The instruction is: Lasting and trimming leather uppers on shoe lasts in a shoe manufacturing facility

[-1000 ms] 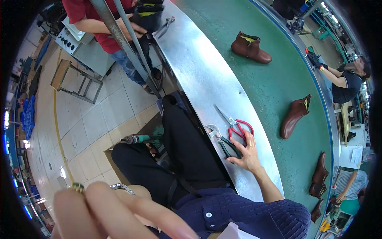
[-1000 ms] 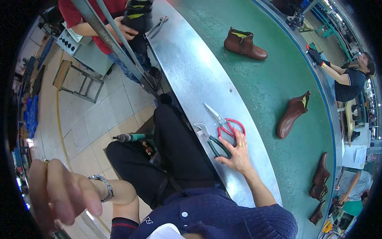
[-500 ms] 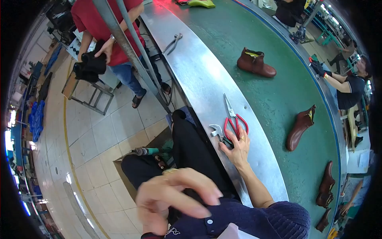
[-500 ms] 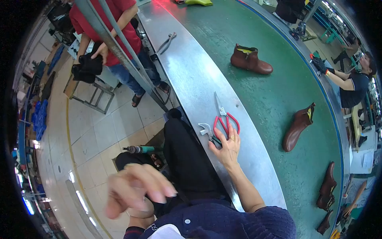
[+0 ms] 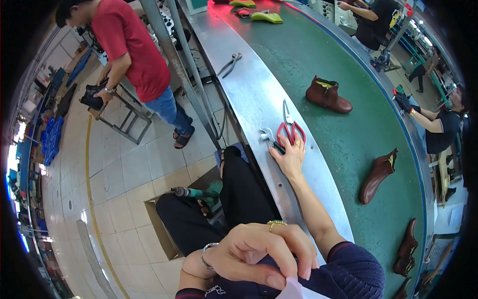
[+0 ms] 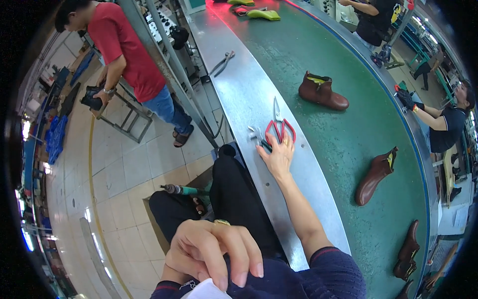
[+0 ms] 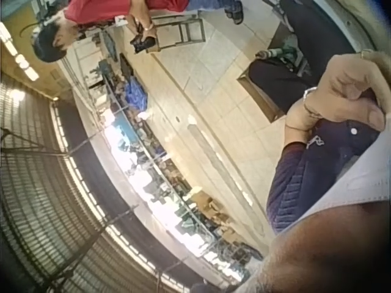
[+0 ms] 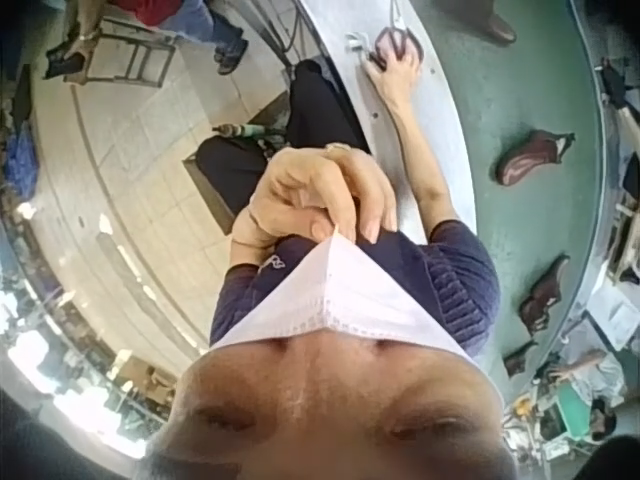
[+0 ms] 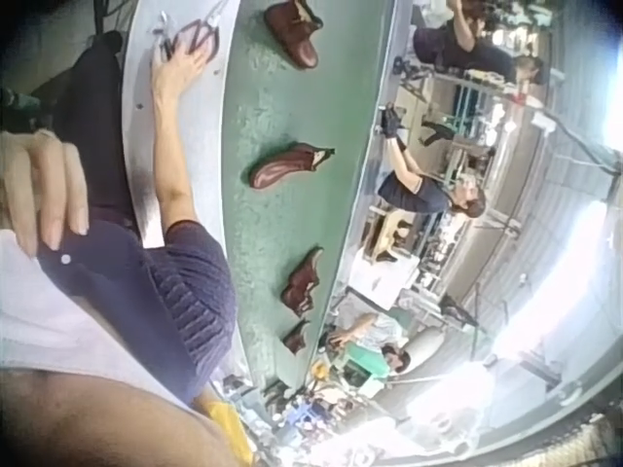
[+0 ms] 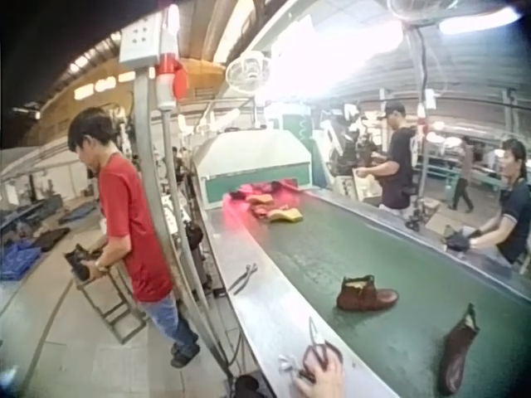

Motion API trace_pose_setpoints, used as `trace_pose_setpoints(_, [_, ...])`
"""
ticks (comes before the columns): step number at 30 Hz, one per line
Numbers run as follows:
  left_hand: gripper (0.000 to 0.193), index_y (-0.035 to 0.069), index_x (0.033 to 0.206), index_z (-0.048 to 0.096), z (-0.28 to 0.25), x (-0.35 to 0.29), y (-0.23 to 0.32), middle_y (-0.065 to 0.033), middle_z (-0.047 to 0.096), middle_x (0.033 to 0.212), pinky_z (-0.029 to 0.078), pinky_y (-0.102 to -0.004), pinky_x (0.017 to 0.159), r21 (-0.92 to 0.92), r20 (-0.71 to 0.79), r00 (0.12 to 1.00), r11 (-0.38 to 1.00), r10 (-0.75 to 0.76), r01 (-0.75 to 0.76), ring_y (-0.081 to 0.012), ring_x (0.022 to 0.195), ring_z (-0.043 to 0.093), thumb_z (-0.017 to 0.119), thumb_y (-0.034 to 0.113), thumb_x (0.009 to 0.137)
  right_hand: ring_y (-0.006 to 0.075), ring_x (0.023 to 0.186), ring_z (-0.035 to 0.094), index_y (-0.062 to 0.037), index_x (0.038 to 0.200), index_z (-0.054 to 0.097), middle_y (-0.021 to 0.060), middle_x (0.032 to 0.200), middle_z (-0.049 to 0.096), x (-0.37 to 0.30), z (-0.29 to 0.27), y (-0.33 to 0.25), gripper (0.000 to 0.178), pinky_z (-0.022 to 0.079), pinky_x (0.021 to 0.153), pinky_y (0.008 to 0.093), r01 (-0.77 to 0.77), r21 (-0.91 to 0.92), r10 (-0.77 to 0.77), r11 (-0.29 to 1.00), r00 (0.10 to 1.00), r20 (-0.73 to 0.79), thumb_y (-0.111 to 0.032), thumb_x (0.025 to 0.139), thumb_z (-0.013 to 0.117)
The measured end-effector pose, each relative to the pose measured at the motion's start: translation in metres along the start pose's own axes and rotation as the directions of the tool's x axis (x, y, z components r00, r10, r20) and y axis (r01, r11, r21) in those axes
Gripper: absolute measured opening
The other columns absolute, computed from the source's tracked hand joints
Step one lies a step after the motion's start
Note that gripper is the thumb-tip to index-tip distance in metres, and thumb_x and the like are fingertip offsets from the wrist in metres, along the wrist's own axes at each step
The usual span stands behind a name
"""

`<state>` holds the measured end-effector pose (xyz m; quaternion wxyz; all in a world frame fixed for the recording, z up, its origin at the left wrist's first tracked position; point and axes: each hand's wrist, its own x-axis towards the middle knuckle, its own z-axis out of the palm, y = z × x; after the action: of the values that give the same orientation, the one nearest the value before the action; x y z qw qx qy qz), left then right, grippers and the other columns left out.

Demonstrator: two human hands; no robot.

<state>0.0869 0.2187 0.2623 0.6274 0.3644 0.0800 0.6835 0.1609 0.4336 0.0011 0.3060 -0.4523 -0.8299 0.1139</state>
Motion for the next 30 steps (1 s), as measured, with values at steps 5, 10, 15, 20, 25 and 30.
trace_pose_setpoints(5, [0.013,-0.003,0.089,0.069,-0.007,0.006,0.007,-0.0197,0.063,0.096,0.051,-0.0434,0.082,0.102,0.104,0.984,0.982,0.146,-0.157,-0.0382,0.097,0.059,0.063,0.009,0.089,0.0403,0.122,0.047,-0.0123,0.121,0.061,0.0242,0.133,0.049,0.042,0.018,-0.005,0.057,0.037,0.102,0.0478,0.012,0.049,-0.015,0.999,0.997,0.074,-0.04,0.073,0.076])
trace_pose_setpoints(10, [0.025,-0.007,0.099,0.066,-0.01,-0.008,0.016,-0.0229,0.061,0.1,0.051,-0.0454,0.083,0.25,0.0,0.995,0.963,0.103,-0.099,-0.037,0.098,0.06,0.066,0.017,0.089,0.0395,0.129,0.043,0.0013,0.127,0.053,0.0242,0.137,0.047,0.141,0.025,0.051,0.057,0.038,0.106,0.043,0.105,0.173,-0.071,0.979,0.978,-0.194,-0.027,0.081,0.071])
trace_pose_setpoints(15, [0.038,-0.007,0.102,0.065,-0.005,-0.043,0.015,-0.0229,0.061,0.101,0.052,-0.0433,0.083,0.252,-0.29,0.954,0.968,0.074,0.002,-0.0332,0.095,0.062,0.068,0.028,0.089,0.0391,0.12,0.051,0.0047,0.133,0.043,0.0276,0.127,0.054,0.237,0.006,0.125,0.067,0.042,0.101,0.042,0.129,-0.116,-0.154,0.985,0.957,-0.247,-0.026,0.081,0.072])
trace_pose_setpoints(20, [0.028,-0.001,0.109,0.061,-0.019,-0.074,0.006,-0.0105,0.059,0.107,0.046,-0.0319,0.089,0.217,-0.333,0.937,0.975,0.108,-0.035,-0.0182,0.097,0.059,0.061,0.022,0.095,0.0343,0.096,0.063,0.0002,0.121,0.051,0.0189,0.102,0.065,0.22,0.009,0.126,0.054,0.049,0.084,0.0409,-0.027,0.087,0.044,0.996,0.978,-0.205,-0.027,0.08,0.075])
trace_pose_setpoints(25, [0.028,-0.001,0.108,0.062,-0.011,-0.099,0.015,-0.0097,0.06,0.105,0.046,-0.0311,0.087,0.275,-0.383,0.908,0.96,0.169,-0.062,-0.0172,0.096,0.059,0.06,0.024,0.095,0.0209,0.08,0.065,-0.0018,0.104,0.064,0.0086,0.087,0.07,0.201,-0.016,0.162,0.036,0.051,0.077,0.0327,-0.074,0.361,0.2,0.93,0.924,-0.326,-0.027,0.082,0.075])
trace_pose_setpoints(30, [0.024,-0.002,0.107,0.062,-0.013,-0.116,0.027,-0.0086,0.061,0.103,0.046,-0.0294,0.088,0.372,-0.452,0.859,0.926,0.242,-0.065,-0.0158,0.095,0.059,0.06,0.019,0.095,0.0064,0.07,0.052,-0.0021,0.1,0.065,-0.0015,0.084,0.063,0.19,-0.108,0.172,0.023,0.042,0.063,0.0209,0.048,0.624,0.15,0.78,0.954,-0.26,-0.021,0.089,0.07])
